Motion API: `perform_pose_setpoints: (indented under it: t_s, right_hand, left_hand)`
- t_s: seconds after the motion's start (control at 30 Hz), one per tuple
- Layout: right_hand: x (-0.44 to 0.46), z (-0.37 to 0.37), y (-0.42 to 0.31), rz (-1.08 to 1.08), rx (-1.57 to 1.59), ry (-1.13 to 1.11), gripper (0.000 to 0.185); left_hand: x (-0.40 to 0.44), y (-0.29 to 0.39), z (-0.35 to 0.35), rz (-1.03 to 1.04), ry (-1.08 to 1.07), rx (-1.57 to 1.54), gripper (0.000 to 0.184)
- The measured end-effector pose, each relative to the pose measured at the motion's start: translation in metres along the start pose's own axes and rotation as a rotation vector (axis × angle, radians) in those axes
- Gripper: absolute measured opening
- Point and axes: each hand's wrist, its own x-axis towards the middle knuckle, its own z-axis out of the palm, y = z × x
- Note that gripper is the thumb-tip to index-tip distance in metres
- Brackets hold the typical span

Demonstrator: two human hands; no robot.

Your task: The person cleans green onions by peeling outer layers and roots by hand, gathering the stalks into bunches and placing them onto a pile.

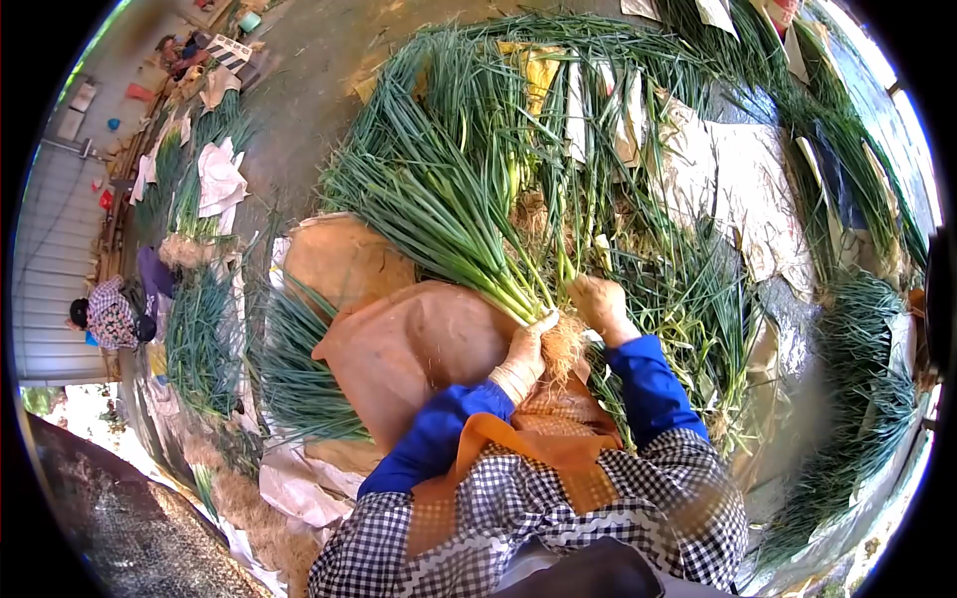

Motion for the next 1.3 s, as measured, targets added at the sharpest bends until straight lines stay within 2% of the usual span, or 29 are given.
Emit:
perform_pose_setpoints:
  t_s: [0.03, 0.07, 0.1, 0.13, 0.2, 0.23, 0.3, 0.37, 0.4, 0.43, 0.5, 0.57, 0.6, 0.63, 0.7, 0.73, 0.83, 0.87, 0.9, 0.97, 1.0, 1.03, 1.1, 1.13, 1.17, 1.23, 1.27, 1.3]
  right_hand:
    - [-0.016, -0.003, 0.002, 0.065, 0.135, -0.146, 0.021]
    - [-0.04, 0.004, 0.007, 0.001, 0.177, -0.139, 0.022]
    - [-0.064, -0.001, 0.014, -0.035, 0.363, -0.183, 0.026]
    - [-0.075, -0.033, 0.01, 0.027, 0.366, -0.435, 0.026]
    - [-0.119, -0.029, 0.051, 0.063, 0.04, -0.663, 0.025]
    - [-0.155, 0.011, 0.096, 0.059, -0.36, -0.876, 0.026]
    - [-0.15, 0.005, 0.106, 0.263, -0.555, -0.998, 0.027]
    - [-0.082, -0.016, 0.08, 0.216, -0.389, -0.754, 0.024]
    - [-0.066, 0.023, 0.094, 0.275, 0.1, -0.293, 0.032]
    - [-0.031, -0.002, 0.055, 0.493, 0.597, -0.197, 0.041]
    - [0.008, 0.036, 0.039, 0.679, 1.577, -0.305, 0.051]
    - [0.033, 0.087, 0.023, 0.727, 1.852, -0.319, 0.056]
    - [0.04, 0.006, -0.027, 0.875, 2.042, -0.372, 0.05]
    - [0.04, 0.04, -0.011, 0.701, 2.139, -0.419, 0.041]
    - [0.04, 0.021, -0.036, 0.843, 2.078, -0.139, 0.034]
    - [0.038, 0.018, -0.041, 0.833, 2.073, -0.099, 0.032]
    - [0.034, -0.003, -0.059, 1.009, 2.18, 0.145, 0.027]
    - [0.03, 0.017, -0.05, 0.885, 2.041, 0.211, 0.027]
    - [0.023, 0.037, -0.037, 0.886, 2.042, 0.213, 0.027]
    - [0.009, 0.054, -0.024, 0.262, 0.578, 0.515, 0.031]
    - [0.003, 0.027, -0.032, 0.857, 1.075, 0.147, 0.036]
    - [-0.006, 0.047, -0.023, 0.772, 0.971, 0.187, 0.042]
    - [-0.022, 0.057, 0.001, 0.512, 0.296, 0.008, 0.044]
    - [-0.021, 0.066, 0.015, 0.548, 0.787, -0.108, 0.038]
    - [-0.02, 0.074, 0.029, 0.667, 1.24, -0.22, 0.042]
    - [0.006, 0.041, 0.007, 0.663, 2.101, -0.37, 0.043]
    - [0.029, 0.02, -0.036, 0.805, 2.003, -0.071, 0.04]
    - [0.039, 0.041, -0.036, 0.769, 2.226, -0.136, 0.039]
  left_hand:
    - [0.0, -0.002, -0.001, -0.007, 0.001, -0.003, 0.018]
    - [0.001, 0.0, -0.001, -0.031, -0.035, -0.03, 0.019]
    - [0.002, 0.001, -0.002, -0.054, -0.072, -0.054, 0.02]
    - [0.0, 0.003, -0.002, -0.06, -0.069, -0.053, 0.02]
    - [-0.008, 0.01, 0.002, -0.127, -0.111, -0.154, 0.027]
    - [-0.009, 0.01, 0.004, -0.159, -0.137, -0.207, 0.03]
    - [-0.005, 0.011, 0.004, -0.179, -0.159, -0.209, 0.032]
    - [-0.012, 0.012, 0.008, -0.241, -0.207, -0.326, 0.027]
    - [-0.02, 0.017, 0.015, -0.198, -0.204, -0.243, 0.032]
    - [-0.018, 0.017, 0.014, -0.19, -0.208, -0.239, 0.032]
    - [-0.015, 0.017, 0.007, -0.138, -0.215, -0.246, 0.035]
    - [-0.017, 0.023, 0.003, -0.171, -0.238, -0.226, 0.038]
    - [-0.015, 0.022, -0.002, -0.168, -0.277, -0.248, 0.04]
    - [-0.014, 0.023, -0.006, -0.169, -0.315, -0.266, 0.041]
    - [-0.027, 0.027, 0.009, -0.19, -0.26, -0.269, 0.043]
    - [-0.033, 0.03, 0.011, -0.212, -0.295, -0.289, 0.043]
    - [-0.019, 0.023, -0.007, -0.254, -0.327, -0.352, 0.042]
    - [-0.018, 0.023, -0.011, -0.281, -0.448, -0.417, 0.041]
    - [-0.018, 0.023, -0.012, -0.307, -0.569, -0.482, 0.041]
    - [-0.019, 0.021, -0.009, -0.241, -0.511, -0.435, 0.037]
    - [-0.018, 0.022, -0.009, -0.155, -0.465, -0.389, 0.034]
    - [-0.019, 0.021, -0.012, -0.125, -0.442, -0.381, 0.032]
    - [-0.026, 0.027, -0.006, -0.095, -0.42, -0.375, 0.03]
    - [-0.024, 0.026, -0.008, -0.146, -0.446, -0.426, 0.03]
    - [-0.022, 0.025, -0.01, -0.2, -0.472, -0.473, 0.031]
    - [-0.016, 0.023, -0.013, -0.215, -0.506, -0.453, 0.031]
    - [-0.015, 0.022, -0.014, -0.224, -0.541, -0.435, 0.032]
    - [-0.016, 0.023, -0.011, -0.23, -0.58, -0.416, 0.033]
